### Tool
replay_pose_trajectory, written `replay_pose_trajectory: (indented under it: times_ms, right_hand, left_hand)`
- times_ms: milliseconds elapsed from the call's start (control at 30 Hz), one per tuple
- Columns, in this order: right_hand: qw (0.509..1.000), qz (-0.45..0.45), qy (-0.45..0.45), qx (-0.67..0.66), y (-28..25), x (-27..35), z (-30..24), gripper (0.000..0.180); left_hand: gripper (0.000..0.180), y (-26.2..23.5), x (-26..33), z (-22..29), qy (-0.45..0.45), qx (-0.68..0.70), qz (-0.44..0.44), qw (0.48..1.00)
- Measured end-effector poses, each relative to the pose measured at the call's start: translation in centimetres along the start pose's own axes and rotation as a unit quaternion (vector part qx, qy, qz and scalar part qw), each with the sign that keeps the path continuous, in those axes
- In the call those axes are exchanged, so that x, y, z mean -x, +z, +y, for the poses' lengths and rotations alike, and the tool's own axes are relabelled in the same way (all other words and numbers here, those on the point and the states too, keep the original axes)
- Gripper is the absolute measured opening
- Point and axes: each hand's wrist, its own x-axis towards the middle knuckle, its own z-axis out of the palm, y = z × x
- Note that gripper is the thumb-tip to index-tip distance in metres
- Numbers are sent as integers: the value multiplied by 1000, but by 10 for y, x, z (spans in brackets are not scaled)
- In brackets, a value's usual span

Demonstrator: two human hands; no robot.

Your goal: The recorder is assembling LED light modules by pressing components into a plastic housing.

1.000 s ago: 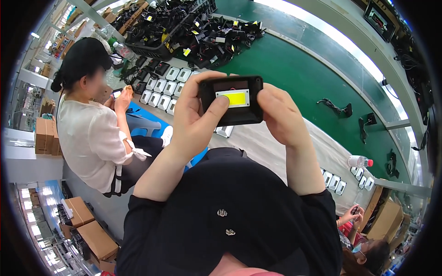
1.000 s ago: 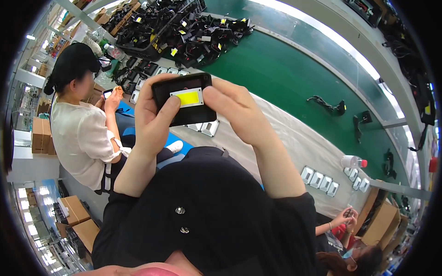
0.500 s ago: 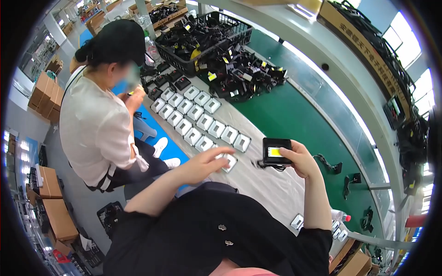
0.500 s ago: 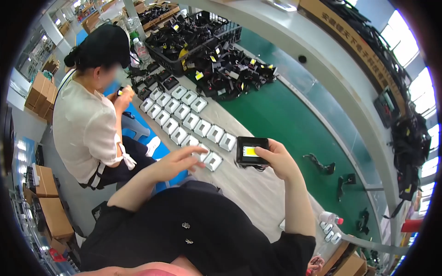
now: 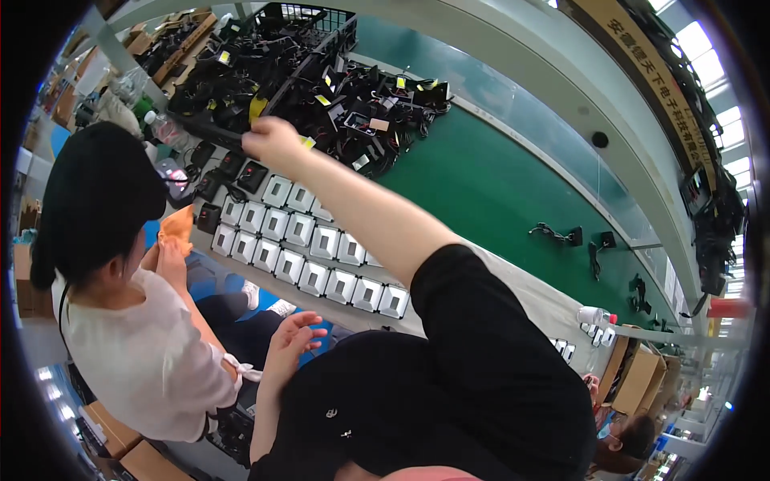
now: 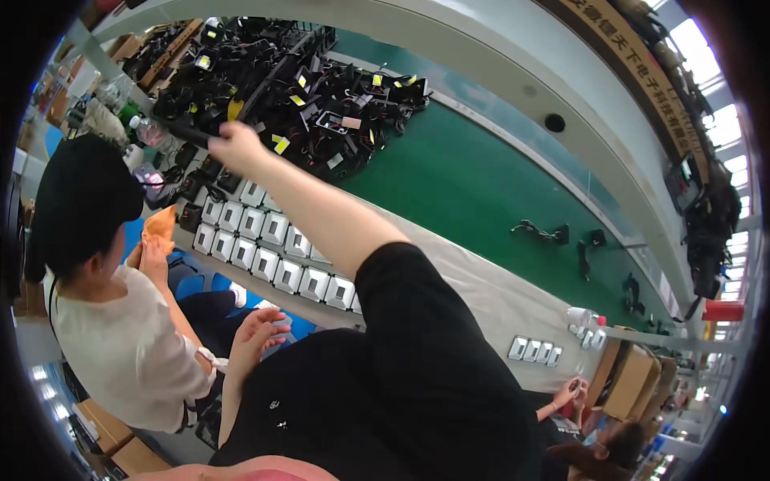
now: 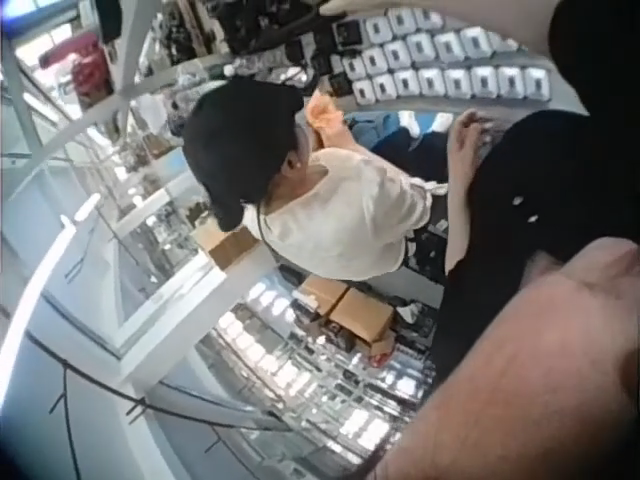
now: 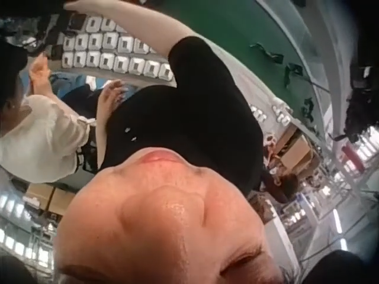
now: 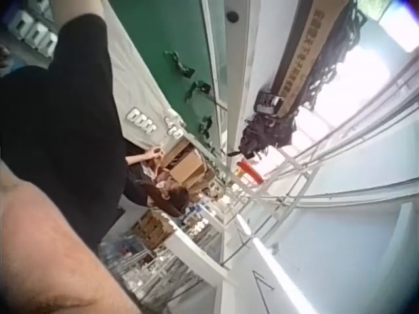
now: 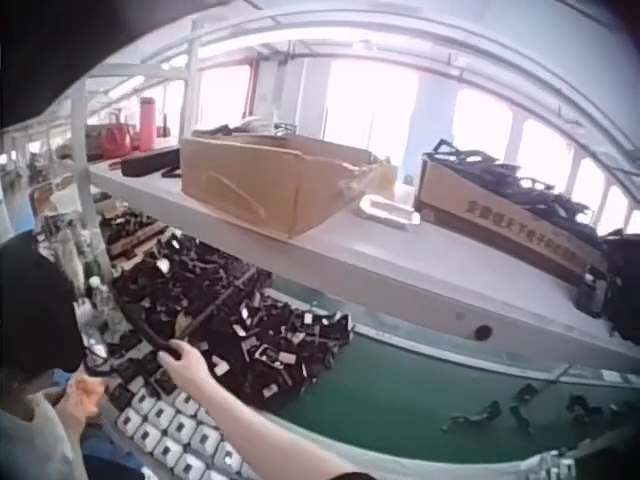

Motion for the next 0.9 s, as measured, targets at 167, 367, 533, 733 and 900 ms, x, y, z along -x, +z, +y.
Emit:
replay_pose_trajectory:
  times_ms: [167, 367, 533, 733, 900]
  right_hand:
    - [957, 216, 25, 191, -115, 27, 86, 28]
    - [829, 264, 257, 420, -278, 14, 185, 49]
    - [826, 117, 306, 459, -291, -8, 221, 66]
    - [806, 175, 265, 500, -298, -11, 241, 32]
    - [827, 121, 213, 505, -342, 79, 236, 14]
  left_hand:
    - [27, -21, -20, -8, -36, 39, 50, 997]
    - [28, -22, -38, -18, -71, 77, 73, 992]
    - [27, -17, -44, -16, -83, 64, 116, 988]
    - [25, 0, -43, -11, -87, 34, 117, 989]
    - [25, 18, -40, -2, -56, -39, 115, 991]
